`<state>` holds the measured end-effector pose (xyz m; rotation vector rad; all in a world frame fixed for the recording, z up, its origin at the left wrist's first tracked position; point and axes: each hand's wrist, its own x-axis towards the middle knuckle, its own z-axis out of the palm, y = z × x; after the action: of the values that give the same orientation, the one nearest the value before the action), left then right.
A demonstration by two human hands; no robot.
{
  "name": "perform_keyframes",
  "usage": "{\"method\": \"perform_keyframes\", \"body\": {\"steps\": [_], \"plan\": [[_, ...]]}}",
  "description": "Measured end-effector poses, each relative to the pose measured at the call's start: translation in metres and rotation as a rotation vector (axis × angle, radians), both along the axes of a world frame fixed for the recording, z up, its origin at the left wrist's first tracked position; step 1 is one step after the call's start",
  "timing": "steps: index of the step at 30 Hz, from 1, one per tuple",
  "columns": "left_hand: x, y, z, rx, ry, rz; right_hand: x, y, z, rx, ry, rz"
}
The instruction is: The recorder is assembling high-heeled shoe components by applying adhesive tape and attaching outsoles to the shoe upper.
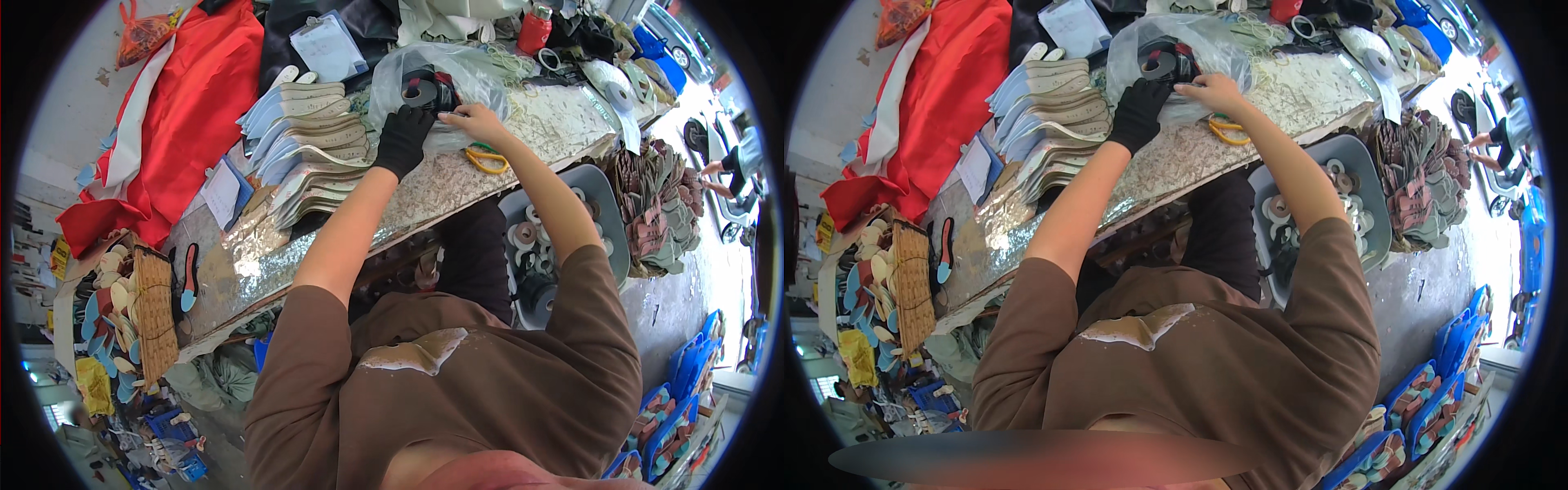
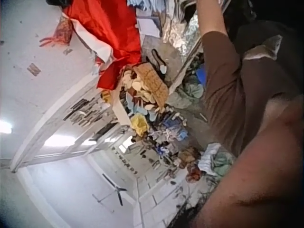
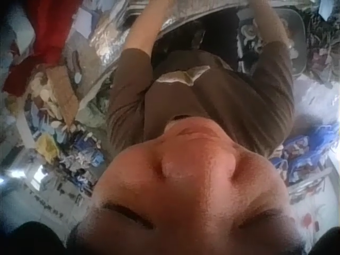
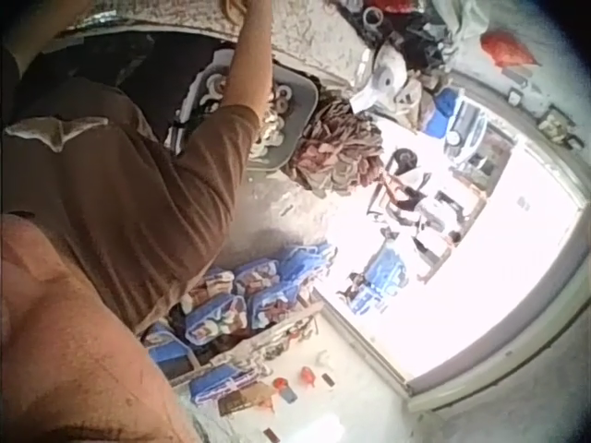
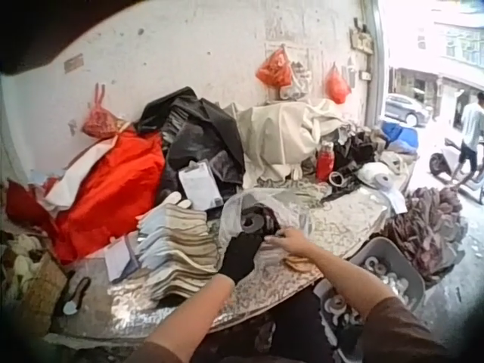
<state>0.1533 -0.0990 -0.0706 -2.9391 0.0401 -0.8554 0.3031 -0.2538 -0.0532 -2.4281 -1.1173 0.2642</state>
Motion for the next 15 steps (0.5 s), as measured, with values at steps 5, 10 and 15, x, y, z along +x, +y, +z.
{"method": "perform_keyframes", "body": {"steps": [5, 10, 15], "plan": [[0.017, 0.008, 0.038, -0.051, 0.106, -0.013, 0.002, 0.002, -0.010, 0.614, 0.664, -0.120], [0.015, 0.020, 0.057, -0.084, 0.013, -0.096, -0.002, 0.011, 0.012, 0.795, 0.880, -0.167], [0.006, 0.011, 0.049, -0.163, -0.121, -0.179, 0.006, 0.009, 0.016, 0.958, 0.994, -0.164]]}}
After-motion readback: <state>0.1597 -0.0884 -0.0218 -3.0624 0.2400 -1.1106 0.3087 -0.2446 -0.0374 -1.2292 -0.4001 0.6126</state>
